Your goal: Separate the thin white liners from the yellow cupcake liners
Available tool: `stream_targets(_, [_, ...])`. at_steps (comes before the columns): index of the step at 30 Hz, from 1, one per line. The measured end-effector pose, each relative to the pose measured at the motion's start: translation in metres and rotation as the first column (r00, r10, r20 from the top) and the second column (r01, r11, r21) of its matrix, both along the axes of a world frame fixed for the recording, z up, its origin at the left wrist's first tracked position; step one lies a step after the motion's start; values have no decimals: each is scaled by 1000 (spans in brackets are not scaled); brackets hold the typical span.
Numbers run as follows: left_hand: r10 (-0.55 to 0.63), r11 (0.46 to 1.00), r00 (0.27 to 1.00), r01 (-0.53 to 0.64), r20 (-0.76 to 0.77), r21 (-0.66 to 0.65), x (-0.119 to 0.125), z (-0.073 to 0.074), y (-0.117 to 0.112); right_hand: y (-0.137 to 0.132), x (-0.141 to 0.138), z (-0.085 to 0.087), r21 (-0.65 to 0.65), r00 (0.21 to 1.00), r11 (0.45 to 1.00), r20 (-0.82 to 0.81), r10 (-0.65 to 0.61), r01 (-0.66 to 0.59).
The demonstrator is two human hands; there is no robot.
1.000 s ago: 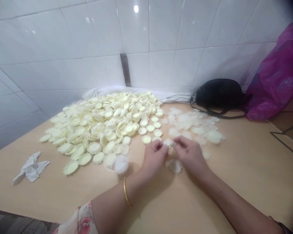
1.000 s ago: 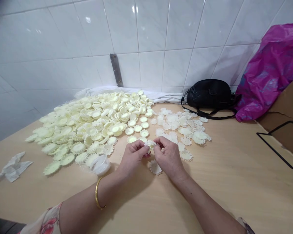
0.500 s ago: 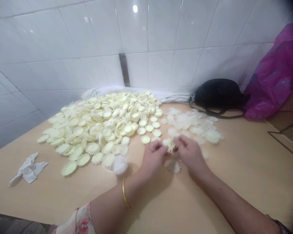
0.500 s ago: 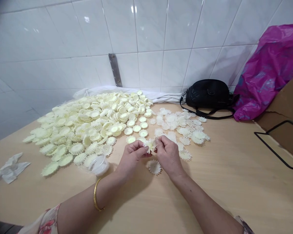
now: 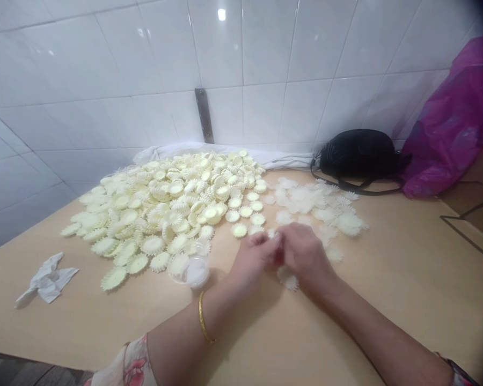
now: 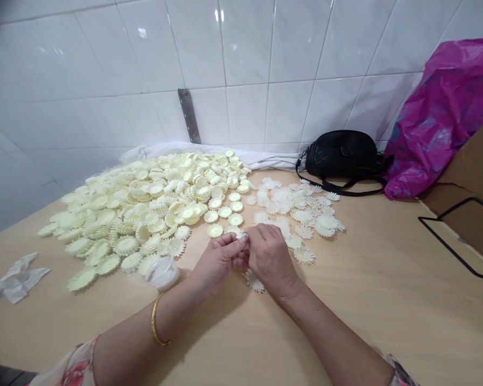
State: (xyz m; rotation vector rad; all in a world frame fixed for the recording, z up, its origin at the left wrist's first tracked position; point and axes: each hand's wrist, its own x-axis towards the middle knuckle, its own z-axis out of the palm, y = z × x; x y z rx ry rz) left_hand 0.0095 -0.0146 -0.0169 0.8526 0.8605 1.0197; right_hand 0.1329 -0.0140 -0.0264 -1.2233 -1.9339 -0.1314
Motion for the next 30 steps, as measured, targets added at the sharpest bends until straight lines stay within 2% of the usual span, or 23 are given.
stream_targets(4, [40,993,998,-34,44,-116,4,10,-3,0,1,3,-201,947,976,-288,-138,81])
stream_targets(7, [46,994,999,-46,-7,-96,3,8,-2,0,2,6,-309,874,947,-433,-221,87])
stream_targets(9, [32,999,999,-34,-43,-43,1,4,-1,0,2,7,-297,866,950,-445,-230,99])
stream_targets(12, [21,1000,997,-20,-72,18,-3,-3,3,-1,1,5,-162,931,981,-331,-154,105])
stream_targets(15, [6,1000,998,-5,-66,13,-4,-4,4,-2,-1,2,-65,982,998,-188,-22,10])
stream_targets(17, [1,1000,999,-1,-42,2,-3,-2,3,-3,-2,2,-86,985,995,-165,42,-57])
stream_targets(20, [0,999,1000,1,30,-46,1,5,0,-4,-2,3,-241,951,965,-309,27,-106])
stream_targets(23, [17,990,994,-1,106,-142,4,12,-4,-3,-1,6,-378,847,912,-527,-69,-161])
stream_targets(26, [60,975,986,-24,158,-219,5,17,-6,-1,1,8,-397,751,884,-654,-85,-246])
stream_targets(30, [108,973,978,-68,176,-222,5,16,-6,-3,-1,9,-395,750,887,-656,-89,-240])
